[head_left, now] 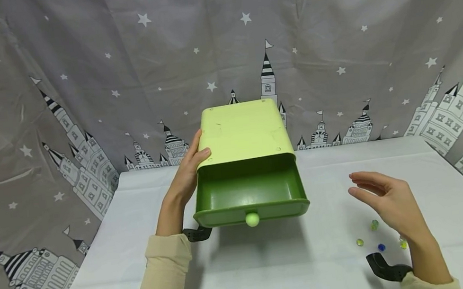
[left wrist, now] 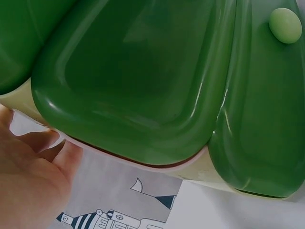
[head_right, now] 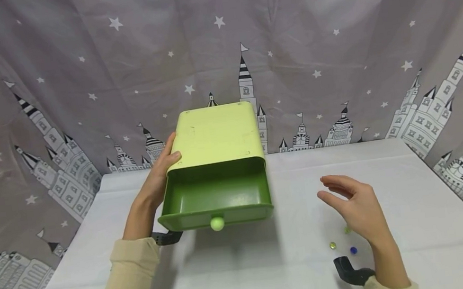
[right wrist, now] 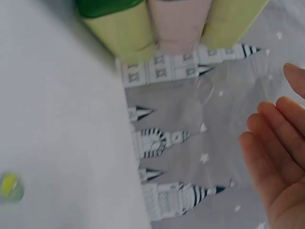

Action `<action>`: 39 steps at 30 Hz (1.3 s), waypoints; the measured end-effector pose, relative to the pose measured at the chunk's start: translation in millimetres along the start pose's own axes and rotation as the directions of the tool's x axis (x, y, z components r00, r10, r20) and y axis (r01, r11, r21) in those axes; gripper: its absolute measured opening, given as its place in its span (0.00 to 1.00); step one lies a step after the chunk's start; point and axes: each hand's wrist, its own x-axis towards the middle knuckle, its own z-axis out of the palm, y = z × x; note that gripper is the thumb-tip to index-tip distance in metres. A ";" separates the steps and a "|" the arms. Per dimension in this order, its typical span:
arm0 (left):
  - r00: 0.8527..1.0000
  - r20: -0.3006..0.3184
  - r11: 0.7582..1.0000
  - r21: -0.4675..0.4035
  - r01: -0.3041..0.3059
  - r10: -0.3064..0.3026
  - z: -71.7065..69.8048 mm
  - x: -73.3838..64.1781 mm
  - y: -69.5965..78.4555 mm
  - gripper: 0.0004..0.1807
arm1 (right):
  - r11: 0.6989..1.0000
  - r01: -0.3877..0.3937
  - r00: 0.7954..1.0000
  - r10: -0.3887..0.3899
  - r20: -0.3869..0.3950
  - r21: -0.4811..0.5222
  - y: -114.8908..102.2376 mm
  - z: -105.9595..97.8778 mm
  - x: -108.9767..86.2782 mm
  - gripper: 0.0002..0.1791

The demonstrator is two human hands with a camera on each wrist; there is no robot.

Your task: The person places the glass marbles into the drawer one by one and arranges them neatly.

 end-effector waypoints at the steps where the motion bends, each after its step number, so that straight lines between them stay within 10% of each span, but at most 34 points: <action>1: 1.000 0.002 1.000 -0.001 -0.002 0.002 0.4 0.4 -0.1 0.41 | 1.000 -0.013 1.000 0.013 0.000 -0.002 2.7 -2.0 -1.5 0.19; 14: 1.000 0.001 1.000 0.008 -0.004 0.004 0.7 0.9 -1.1 0.41 | 0.963 -0.157 0.950 0.207 0.234 -0.217 37.1 -21.6 -8.5 0.26; 23: 1.000 0.001 1.000 0.018 0.000 0.000 -1.9 -1.0 0.9 0.40 | 0.935 -0.208 0.923 0.285 0.259 -0.288 60.1 -25.3 -18.8 0.23; 34: 1.000 0.001 1.000 0.008 0.005 -0.005 -1.1 -1.6 0.0 0.40 | 0.923 -0.344 0.856 0.384 0.346 -0.174 91.1 -31.6 -29.2 0.25; 39: 1.000 0.011 1.000 -0.003 0.001 -0.001 -1.3 -0.6 -0.4 0.40 | 0.937 -0.343 0.867 0.342 0.362 -0.065 99.1 -34.0 -31.8 0.25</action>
